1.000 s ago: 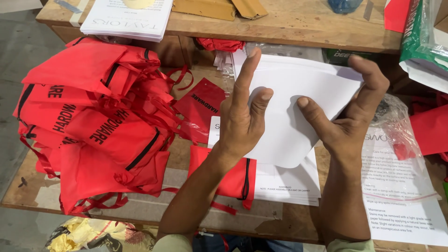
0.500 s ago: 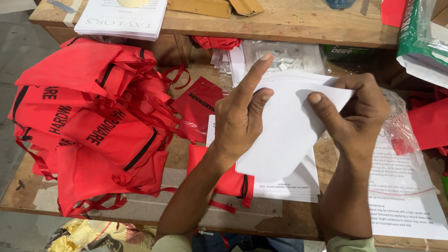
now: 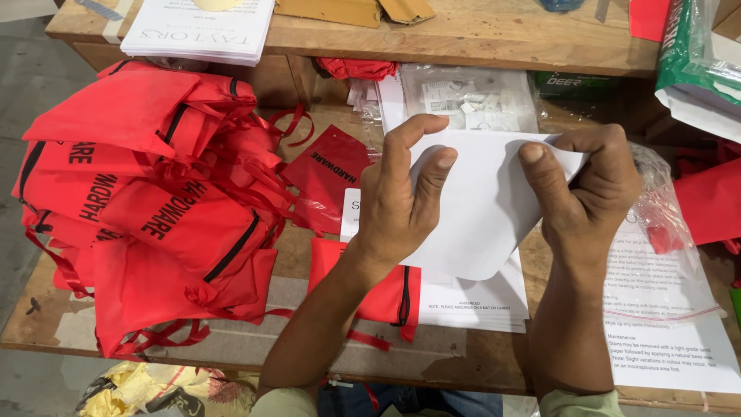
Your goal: The person packs hardware kits at a workbench. They open plastic bags of bolts, count bolts and washers into their hand, place the fasteners and an allen key into a small red zippered hardware pouch, zip the pouch shut, and set it with a stack of finished red drawstring bags while referring to printed instruction sheets.
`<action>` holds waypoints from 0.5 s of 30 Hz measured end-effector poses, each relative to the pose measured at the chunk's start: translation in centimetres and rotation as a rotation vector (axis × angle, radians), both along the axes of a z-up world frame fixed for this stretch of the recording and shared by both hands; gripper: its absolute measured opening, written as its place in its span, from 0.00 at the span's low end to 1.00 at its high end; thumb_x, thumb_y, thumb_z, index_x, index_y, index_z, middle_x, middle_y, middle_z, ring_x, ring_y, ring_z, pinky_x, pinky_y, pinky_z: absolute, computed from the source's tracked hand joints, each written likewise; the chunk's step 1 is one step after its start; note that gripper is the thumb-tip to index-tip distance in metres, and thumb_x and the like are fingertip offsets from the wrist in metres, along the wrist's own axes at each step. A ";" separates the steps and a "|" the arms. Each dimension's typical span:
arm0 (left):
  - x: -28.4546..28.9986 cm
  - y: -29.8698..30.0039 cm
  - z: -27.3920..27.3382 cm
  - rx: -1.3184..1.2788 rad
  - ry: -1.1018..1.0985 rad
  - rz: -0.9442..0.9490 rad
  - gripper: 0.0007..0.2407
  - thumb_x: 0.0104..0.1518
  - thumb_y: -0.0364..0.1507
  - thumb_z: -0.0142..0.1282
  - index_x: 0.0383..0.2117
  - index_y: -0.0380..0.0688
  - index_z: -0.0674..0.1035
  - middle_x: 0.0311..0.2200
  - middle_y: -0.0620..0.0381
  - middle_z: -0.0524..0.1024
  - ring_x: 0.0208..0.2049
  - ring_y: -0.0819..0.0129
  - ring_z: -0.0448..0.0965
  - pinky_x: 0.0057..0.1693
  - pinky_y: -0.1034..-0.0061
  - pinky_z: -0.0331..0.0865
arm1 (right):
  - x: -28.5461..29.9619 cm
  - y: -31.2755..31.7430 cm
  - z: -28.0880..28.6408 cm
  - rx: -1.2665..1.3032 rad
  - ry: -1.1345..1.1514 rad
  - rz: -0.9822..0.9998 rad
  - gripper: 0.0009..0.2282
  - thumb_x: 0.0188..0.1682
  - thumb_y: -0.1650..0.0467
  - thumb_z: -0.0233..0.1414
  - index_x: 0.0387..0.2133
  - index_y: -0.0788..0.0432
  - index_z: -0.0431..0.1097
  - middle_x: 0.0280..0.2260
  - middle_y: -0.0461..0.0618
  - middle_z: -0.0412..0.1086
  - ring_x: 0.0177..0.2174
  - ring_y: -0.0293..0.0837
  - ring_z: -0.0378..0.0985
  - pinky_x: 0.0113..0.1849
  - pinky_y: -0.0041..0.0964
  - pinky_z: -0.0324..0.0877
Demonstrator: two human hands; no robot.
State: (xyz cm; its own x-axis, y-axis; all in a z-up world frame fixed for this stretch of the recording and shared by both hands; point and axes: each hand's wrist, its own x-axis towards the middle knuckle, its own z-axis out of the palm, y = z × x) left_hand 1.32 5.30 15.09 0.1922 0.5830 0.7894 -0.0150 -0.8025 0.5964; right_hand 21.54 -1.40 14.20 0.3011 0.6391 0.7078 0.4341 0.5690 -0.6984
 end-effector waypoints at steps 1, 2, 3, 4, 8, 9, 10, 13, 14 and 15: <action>0.1 0.0 0.1 -0.005 -0.003 -0.002 0.12 0.73 0.32 0.50 0.53 0.35 0.68 0.49 0.49 0.78 0.33 0.72 0.81 0.34 0.80 0.74 | 0.0 0.0 -0.2 0.012 -0.033 -0.039 0.10 0.62 0.75 0.61 0.36 0.62 0.65 0.31 0.43 0.67 0.27 0.27 0.61 0.33 0.19 0.61; 0.1 0.1 0.0 -0.005 -0.003 -0.002 0.12 0.73 0.32 0.50 0.53 0.35 0.68 0.49 0.49 0.78 0.33 0.72 0.81 0.34 0.80 0.74 | -0.6 0.0 0.4 0.012 -0.033 -0.039 0.10 0.62 0.75 0.61 0.36 0.62 0.65 0.31 0.43 0.67 0.27 0.27 0.61 0.33 0.19 0.61; 0.2 0.2 -0.2 0.001 -0.014 0.002 0.11 0.73 0.30 0.50 0.52 0.35 0.68 0.48 0.50 0.79 0.33 0.71 0.82 0.34 0.81 0.74 | -1.2 -0.1 1.0 0.023 -0.037 -0.075 0.11 0.61 0.75 0.62 0.36 0.61 0.64 0.32 0.43 0.67 0.29 0.28 0.63 0.34 0.19 0.61; 0.2 0.3 -0.3 0.007 -0.024 0.006 0.10 0.73 0.29 0.51 0.50 0.35 0.68 0.46 0.50 0.79 0.33 0.70 0.82 0.34 0.81 0.74 | -1.8 -0.1 1.6 0.033 -0.039 -0.109 0.11 0.60 0.74 0.63 0.36 0.61 0.64 0.33 0.43 0.66 0.31 0.28 0.65 0.35 0.19 0.62; -0.1 0.1 -0.3 0.042 -0.044 0.040 0.07 0.74 0.27 0.53 0.47 0.37 0.69 0.38 0.54 0.79 0.34 0.70 0.84 0.39 0.81 0.77 | -5.3 -0.4 6.5 0.057 0.100 -0.037 0.13 0.48 0.70 0.60 0.37 0.63 0.62 0.39 0.37 0.62 0.33 0.26 0.69 0.35 0.18 0.69; -0.2 0.0 -0.1 0.034 -0.051 0.085 0.06 0.73 0.26 0.54 0.46 0.37 0.70 0.38 0.55 0.80 0.33 0.72 0.84 0.39 0.81 0.77 | -4.6 -0.5 5.7 0.005 0.146 0.002 0.12 0.49 0.72 0.61 0.40 0.62 0.65 0.38 0.39 0.65 0.31 0.26 0.66 0.34 0.17 0.64; -0.4 0.0 0.0 0.026 -0.057 0.130 0.05 0.72 0.25 0.55 0.45 0.37 0.72 0.38 0.56 0.80 0.32 0.73 0.84 0.39 0.82 0.77 | -4.0 -0.5 4.9 -0.046 0.192 0.041 0.11 0.51 0.73 0.61 0.42 0.62 0.67 0.37 0.40 0.69 0.29 0.26 0.63 0.32 0.17 0.59; -1.0 -0.1 1.2 0.089 -0.048 0.189 0.06 0.71 0.23 0.55 0.49 0.36 0.76 0.42 0.54 0.82 0.37 0.72 0.85 0.41 0.82 0.77 | -0.9 -0.1 1.7 -0.122 0.269 0.323 0.05 0.58 0.77 0.61 0.41 0.68 0.72 0.35 0.49 0.75 0.31 0.32 0.74 0.34 0.22 0.70; -1.1 -0.2 1.2 0.088 -0.048 0.189 0.06 0.71 0.23 0.55 0.49 0.36 0.76 0.42 0.54 0.82 0.37 0.72 0.85 0.41 0.82 0.77 | -0.8 0.1 2.0 -0.122 0.269 0.322 0.05 0.58 0.77 0.61 0.41 0.68 0.72 0.35 0.49 0.75 0.31 0.32 0.74 0.34 0.22 0.70; -1.2 -0.3 1.2 0.050 -0.043 0.193 0.05 0.70 0.21 0.56 0.48 0.36 0.77 0.40 0.54 0.82 0.35 0.73 0.85 0.40 0.83 0.77 | -0.7 0.2 2.3 -0.149 0.290 0.433 0.06 0.54 0.77 0.61 0.42 0.67 0.74 0.37 0.51 0.77 0.32 0.34 0.78 0.37 0.26 0.73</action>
State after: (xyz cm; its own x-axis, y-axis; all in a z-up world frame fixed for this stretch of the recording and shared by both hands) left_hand 0.08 4.97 16.33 0.0461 0.5654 0.8235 0.1179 -0.8217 0.5576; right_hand 20.82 -1.20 16.50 0.1572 0.8352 0.5270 -0.0409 0.5387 -0.8415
